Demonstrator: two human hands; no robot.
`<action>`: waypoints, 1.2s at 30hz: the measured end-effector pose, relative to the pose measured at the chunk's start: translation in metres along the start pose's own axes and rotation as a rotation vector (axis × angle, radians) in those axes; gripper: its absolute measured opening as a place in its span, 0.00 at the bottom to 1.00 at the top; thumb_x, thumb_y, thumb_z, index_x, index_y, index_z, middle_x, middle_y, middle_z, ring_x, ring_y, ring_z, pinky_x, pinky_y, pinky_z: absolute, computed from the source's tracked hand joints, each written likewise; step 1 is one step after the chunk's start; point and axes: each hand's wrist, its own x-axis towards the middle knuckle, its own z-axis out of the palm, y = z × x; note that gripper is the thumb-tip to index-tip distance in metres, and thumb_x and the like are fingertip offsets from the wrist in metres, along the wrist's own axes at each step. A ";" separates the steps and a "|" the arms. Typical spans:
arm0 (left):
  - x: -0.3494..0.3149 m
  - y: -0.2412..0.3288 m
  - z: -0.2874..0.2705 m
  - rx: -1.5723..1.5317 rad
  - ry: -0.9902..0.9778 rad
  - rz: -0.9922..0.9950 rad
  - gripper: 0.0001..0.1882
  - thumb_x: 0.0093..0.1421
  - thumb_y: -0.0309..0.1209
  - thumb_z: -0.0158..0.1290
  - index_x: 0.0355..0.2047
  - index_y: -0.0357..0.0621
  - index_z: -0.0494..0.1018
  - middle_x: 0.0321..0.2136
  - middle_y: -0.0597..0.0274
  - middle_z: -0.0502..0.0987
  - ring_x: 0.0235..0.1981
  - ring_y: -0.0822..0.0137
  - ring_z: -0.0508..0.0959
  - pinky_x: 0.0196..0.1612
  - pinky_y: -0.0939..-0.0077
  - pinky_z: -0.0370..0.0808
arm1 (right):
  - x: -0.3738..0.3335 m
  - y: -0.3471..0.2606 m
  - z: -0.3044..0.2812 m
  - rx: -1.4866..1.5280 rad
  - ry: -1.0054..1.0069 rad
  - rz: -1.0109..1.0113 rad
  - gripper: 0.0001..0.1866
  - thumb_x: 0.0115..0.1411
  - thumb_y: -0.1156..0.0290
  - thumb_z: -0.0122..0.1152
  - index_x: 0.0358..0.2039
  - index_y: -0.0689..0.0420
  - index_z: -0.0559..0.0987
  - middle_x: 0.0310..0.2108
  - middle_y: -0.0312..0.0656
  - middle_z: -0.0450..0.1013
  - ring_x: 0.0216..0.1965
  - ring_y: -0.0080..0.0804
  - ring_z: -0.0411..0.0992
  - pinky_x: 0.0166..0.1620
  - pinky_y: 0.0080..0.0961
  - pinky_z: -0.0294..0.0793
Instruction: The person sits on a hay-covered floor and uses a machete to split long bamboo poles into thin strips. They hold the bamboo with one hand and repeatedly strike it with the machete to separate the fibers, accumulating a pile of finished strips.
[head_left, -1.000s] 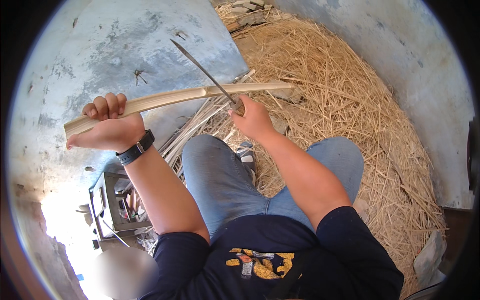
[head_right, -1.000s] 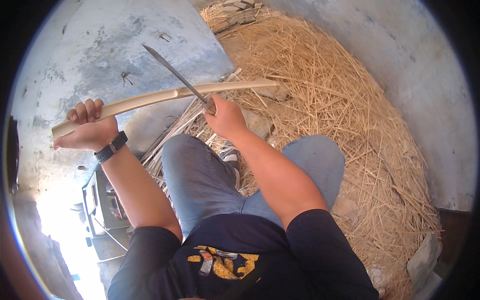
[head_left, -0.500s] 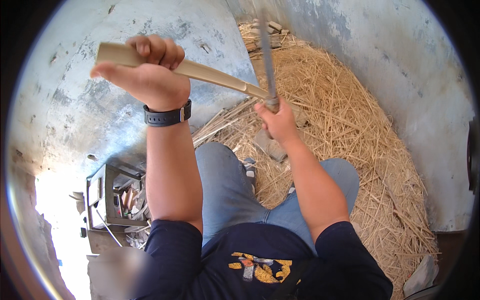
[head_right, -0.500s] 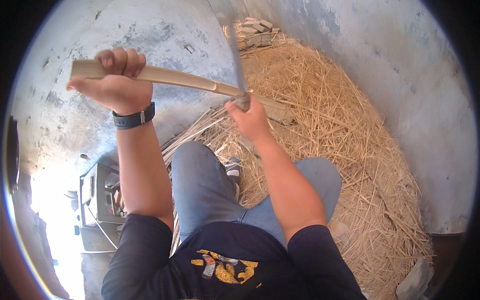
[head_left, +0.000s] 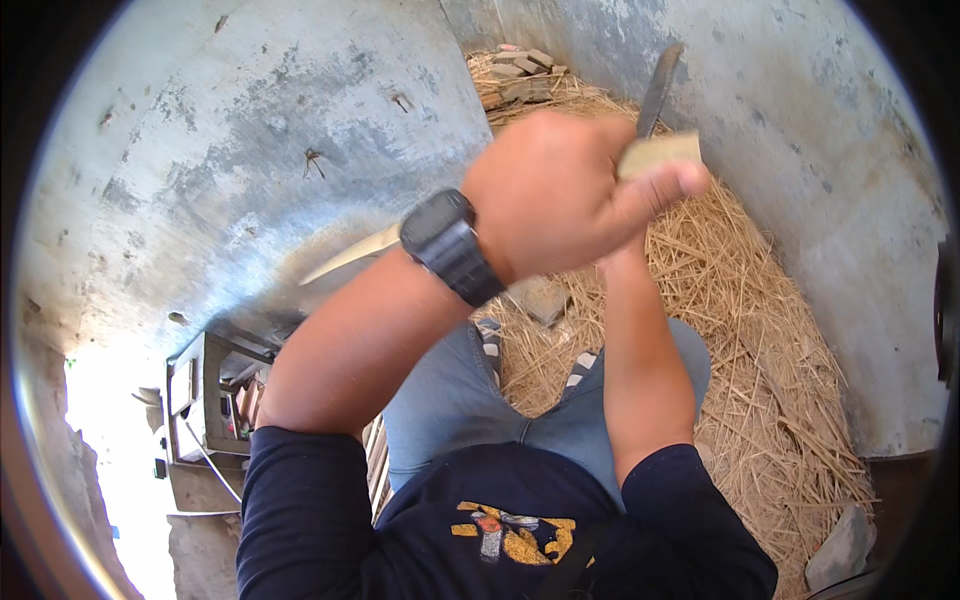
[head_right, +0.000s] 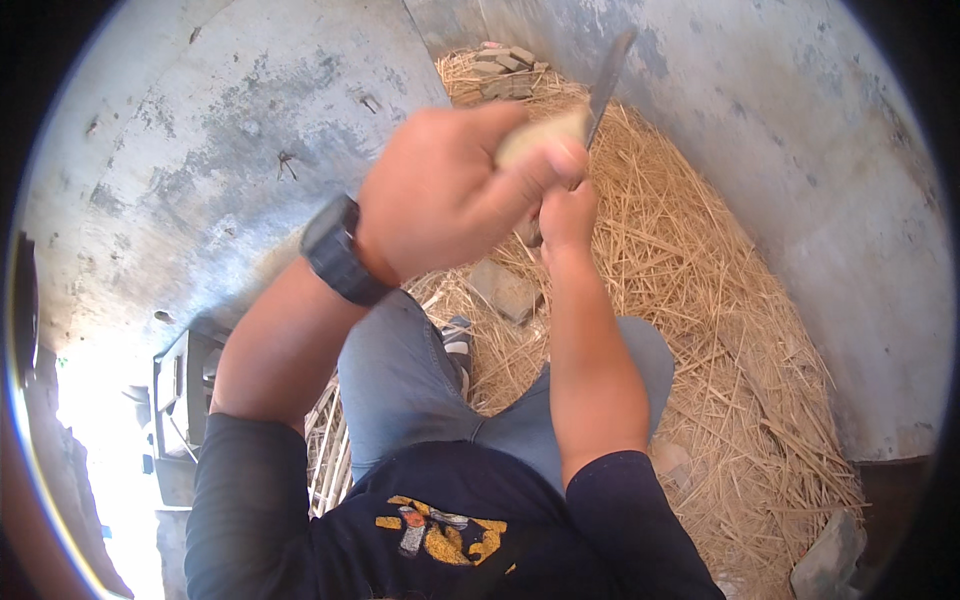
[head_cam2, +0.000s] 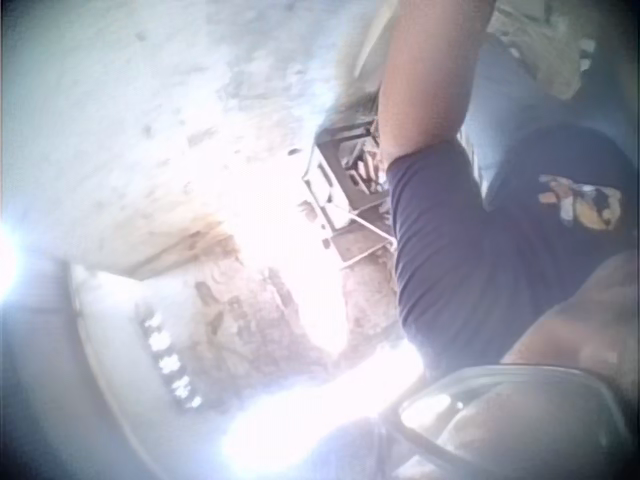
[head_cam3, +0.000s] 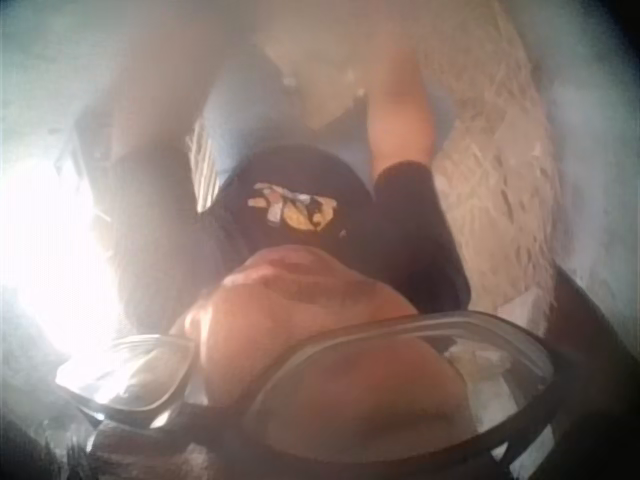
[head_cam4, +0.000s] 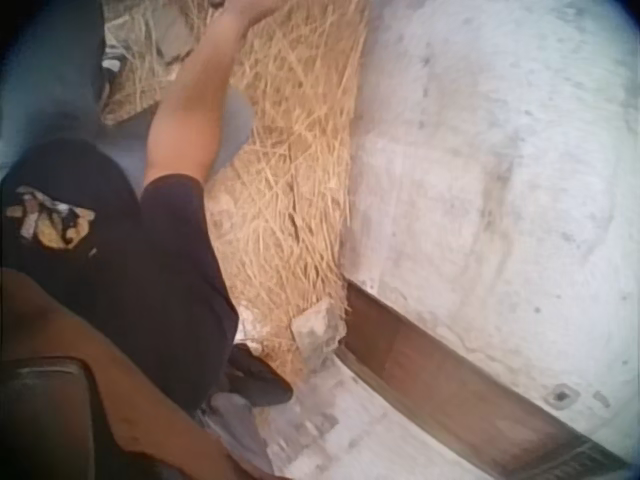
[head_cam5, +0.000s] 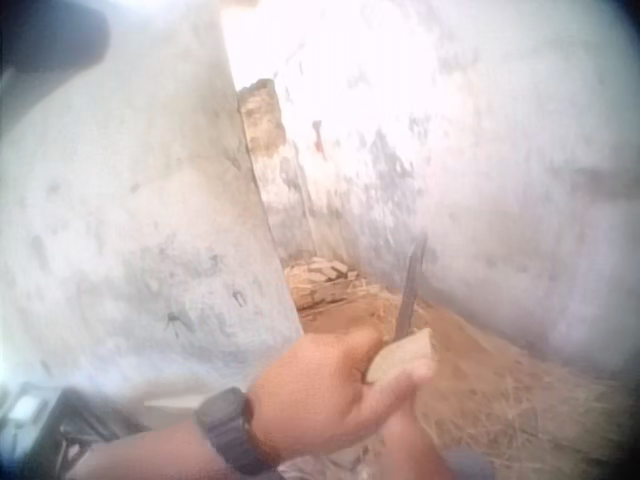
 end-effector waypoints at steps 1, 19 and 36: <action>-0.008 0.006 0.008 0.061 -0.060 -0.023 0.29 0.66 0.55 0.54 0.31 0.37 0.78 0.18 0.49 0.75 0.20 0.50 0.78 0.26 0.57 0.73 | 0.001 0.000 -0.001 0.058 0.047 0.027 0.11 0.62 0.68 0.67 0.35 0.57 0.72 0.23 0.36 0.71 0.20 0.25 0.69 0.25 0.26 0.72; -0.053 -0.026 0.033 0.439 -0.453 -0.110 0.33 0.59 0.65 0.53 0.28 0.42 0.76 0.21 0.55 0.79 0.24 0.55 0.83 0.26 0.62 0.78 | 0.029 -0.051 -0.049 0.145 0.154 0.103 0.11 0.62 0.69 0.67 0.32 0.52 0.71 0.25 0.31 0.66 0.24 0.21 0.65 0.29 0.26 0.68; 0.032 -0.095 -0.021 0.413 -0.178 -0.070 0.39 0.67 0.66 0.37 0.27 0.43 0.78 0.13 0.68 0.68 0.14 0.71 0.66 0.19 0.76 0.69 | 0.034 -0.053 -0.054 0.105 0.137 0.073 0.11 0.60 0.71 0.69 0.34 0.54 0.71 0.26 0.35 0.68 0.23 0.24 0.66 0.28 0.27 0.69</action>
